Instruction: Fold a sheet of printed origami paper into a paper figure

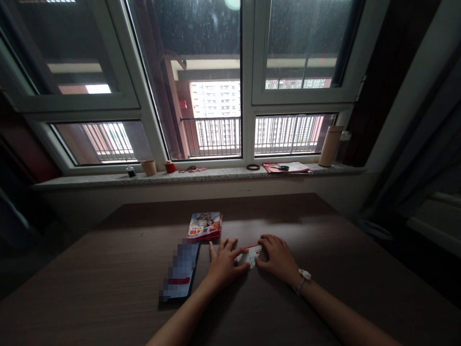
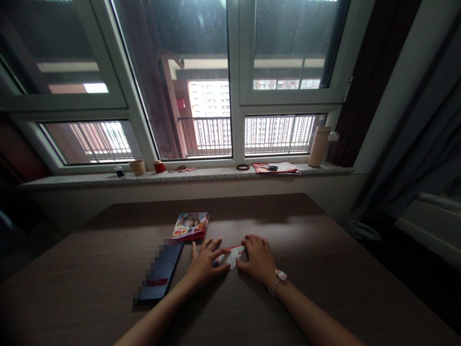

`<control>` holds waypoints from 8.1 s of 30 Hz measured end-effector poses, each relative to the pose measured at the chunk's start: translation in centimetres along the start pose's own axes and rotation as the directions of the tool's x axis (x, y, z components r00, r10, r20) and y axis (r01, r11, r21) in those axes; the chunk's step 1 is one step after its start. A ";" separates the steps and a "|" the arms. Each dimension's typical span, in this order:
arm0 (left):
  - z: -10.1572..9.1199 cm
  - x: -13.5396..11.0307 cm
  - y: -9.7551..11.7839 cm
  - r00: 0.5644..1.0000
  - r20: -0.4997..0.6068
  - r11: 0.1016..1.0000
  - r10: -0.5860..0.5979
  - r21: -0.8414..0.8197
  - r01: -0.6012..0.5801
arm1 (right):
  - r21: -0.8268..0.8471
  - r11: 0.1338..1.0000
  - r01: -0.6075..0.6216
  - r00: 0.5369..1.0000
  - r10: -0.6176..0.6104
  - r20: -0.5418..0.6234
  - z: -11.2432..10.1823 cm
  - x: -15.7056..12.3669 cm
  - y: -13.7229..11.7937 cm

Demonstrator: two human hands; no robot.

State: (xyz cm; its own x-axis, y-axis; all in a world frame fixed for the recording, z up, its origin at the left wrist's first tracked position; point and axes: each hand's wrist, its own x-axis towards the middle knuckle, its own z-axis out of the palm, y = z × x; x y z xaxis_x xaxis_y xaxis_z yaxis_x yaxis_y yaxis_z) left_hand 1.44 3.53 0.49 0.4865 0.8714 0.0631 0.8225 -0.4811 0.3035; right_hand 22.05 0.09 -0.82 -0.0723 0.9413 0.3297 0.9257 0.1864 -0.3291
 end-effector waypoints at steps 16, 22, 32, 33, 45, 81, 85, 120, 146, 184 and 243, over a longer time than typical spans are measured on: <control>0.1 0.1 0.0 1.000 0.008 1.000 -0.008 0.006 0.008 | 0.010 0.999 -0.052 0.997 0.053 -0.054 0.2 1.6 1.8; 0.1 0.1 -0.1 1.000 0.000 1.000 -0.002 0.006 0.002 | 0.021 0.995 -0.094 0.993 0.095 -0.069 0.2 2.0 2.4; 0.5 0.2 -0.5 1.000 -0.021 1.000 0.018 -0.009 -0.018 | 0.038 0.992 -0.123 0.989 0.125 -0.077 0.0 2.3 2.6; 0.5 0.2 -0.5 1.000 -0.022 1.000 0.018 -0.007 -0.018 | 0.036 0.992 -0.120 0.989 0.122 -0.079 0.0 2.3 2.6; 0.9 0.1 -0.5 0.997 -0.074 1.000 0.031 0.007 -0.031 | 0.191 0.981 -0.045 0.991 0.068 -0.118 0.3 1.8 3.1; 0.9 0.1 -0.4 0.997 -0.076 1.000 0.029 -0.001 -0.029 | 0.272 0.948 0.166 0.982 -0.186 0.047 0.8 0.3 -0.1; 0.7 0.1 -0.3 0.997 -0.077 1.000 0.025 -0.002 -0.025 | 0.303 0.935 0.184 0.975 -0.213 0.066 0.8 0.1 -0.4; 0.4 0.1 0.0 0.999 -0.050 1.000 0.003 -0.001 -0.003 | 0.161 0.979 0.124 0.992 -0.122 -0.022 0.3 0.5 -0.8; 0.6 0.4 -0.3 0.999 -0.046 1.000 0.006 -0.007 -0.007 | 0.022 0.992 -0.122 0.987 0.124 -0.103 1.0 2.3 1.9; 0.4 0.1 -0.5 0.995 -0.065 0.997 0.071 -0.033 -0.074 | 0.024 0.997 -0.067 0.984 0.070 -0.166 1.5 2.1 2.6; 0.3 0.2 -1.1 0.954 -0.295 0.996 -0.052 -0.090 0.026 | 0.224 0.969 0.109 0.994 -0.101 -0.050 0.9 1.7 2.6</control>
State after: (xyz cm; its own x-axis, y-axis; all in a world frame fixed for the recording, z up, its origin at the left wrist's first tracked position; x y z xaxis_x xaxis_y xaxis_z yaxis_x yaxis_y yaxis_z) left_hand 0.71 4.25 -0.13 0.3341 0.8846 0.3252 0.8050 -0.4473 0.3898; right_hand 23.95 2.42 -1.91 -0.1465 0.9025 0.4051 0.8057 0.3464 -0.4804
